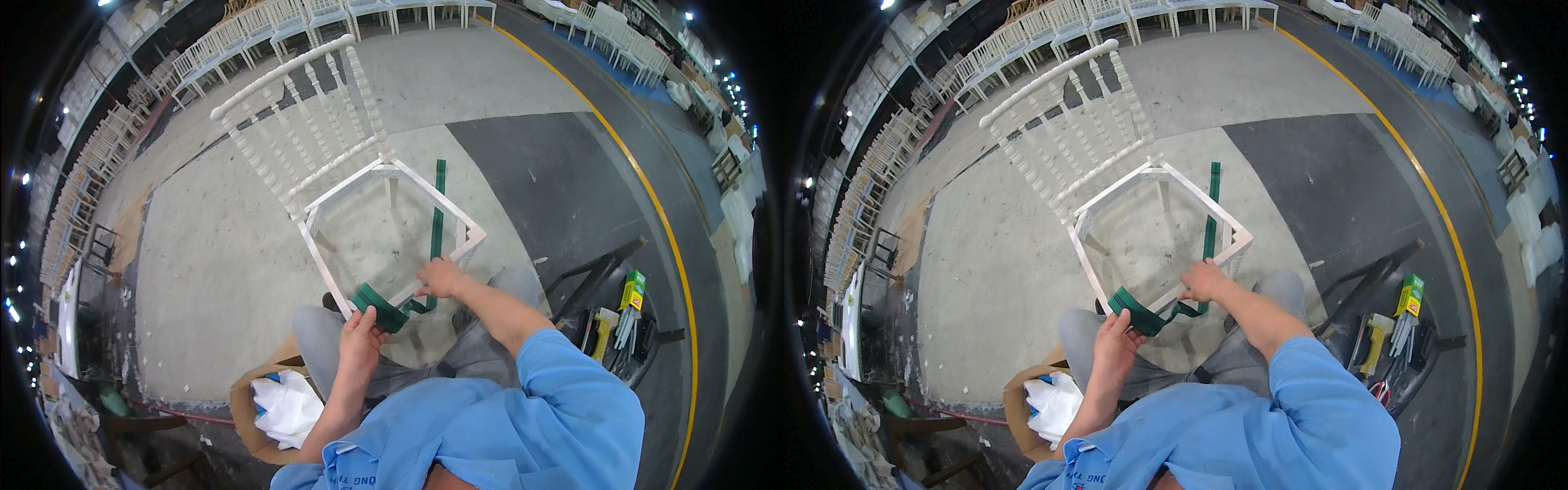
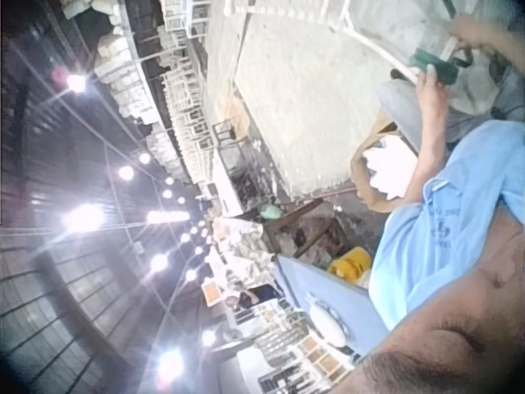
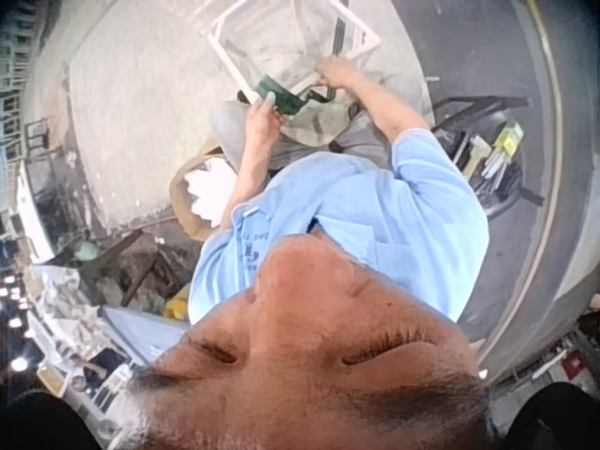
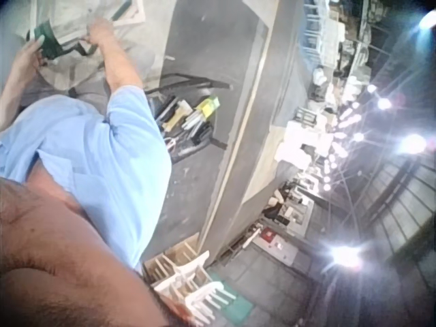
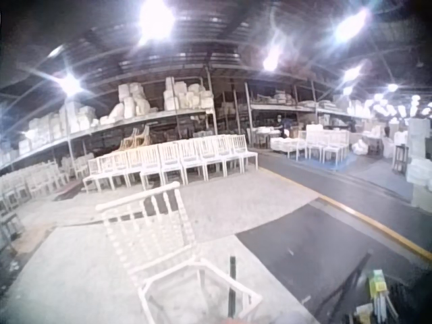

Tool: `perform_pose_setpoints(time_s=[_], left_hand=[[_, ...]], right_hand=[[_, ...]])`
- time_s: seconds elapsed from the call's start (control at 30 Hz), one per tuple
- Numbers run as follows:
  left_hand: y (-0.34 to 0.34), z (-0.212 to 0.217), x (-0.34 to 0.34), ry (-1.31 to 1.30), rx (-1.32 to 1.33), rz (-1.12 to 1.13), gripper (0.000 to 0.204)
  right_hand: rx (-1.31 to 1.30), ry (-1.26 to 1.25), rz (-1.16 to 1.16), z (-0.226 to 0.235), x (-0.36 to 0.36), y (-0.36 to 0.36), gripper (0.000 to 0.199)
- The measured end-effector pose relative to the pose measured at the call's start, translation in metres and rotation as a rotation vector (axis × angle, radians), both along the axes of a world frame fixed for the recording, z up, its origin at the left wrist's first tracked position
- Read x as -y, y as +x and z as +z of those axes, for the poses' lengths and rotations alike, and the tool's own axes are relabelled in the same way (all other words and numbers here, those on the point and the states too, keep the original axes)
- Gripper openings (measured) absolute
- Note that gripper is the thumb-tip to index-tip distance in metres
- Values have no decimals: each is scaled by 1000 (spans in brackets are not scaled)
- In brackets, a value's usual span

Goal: The person places a white sheet on a white wooden chair and secures it with a staple gun. Then the person attaches green straps to the chair frame using the staple gun.

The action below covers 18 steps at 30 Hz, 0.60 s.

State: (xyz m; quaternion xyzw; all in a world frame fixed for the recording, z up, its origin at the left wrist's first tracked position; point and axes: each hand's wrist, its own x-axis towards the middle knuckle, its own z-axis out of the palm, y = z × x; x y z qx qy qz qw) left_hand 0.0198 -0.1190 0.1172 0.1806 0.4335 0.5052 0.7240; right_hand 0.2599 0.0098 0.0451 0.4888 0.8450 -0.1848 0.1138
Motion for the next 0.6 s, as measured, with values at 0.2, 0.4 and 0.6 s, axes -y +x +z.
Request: perform_pose_setpoints(time_s=[0.2, 0.4, 0.6], left_hand=[[-4, -2, 1, 18, -69, -13, 21], [-3, 9, -4, 68, -49, -35, 21], [0, 31, -15, 91, -71, -41, 21]], right_hand=[[13, -72, -29, -2, 45, -20, 54], [38, -282, -78, 11, 63, 5, 45], [-688, -673, -342, 38, 58, -2, 46]])
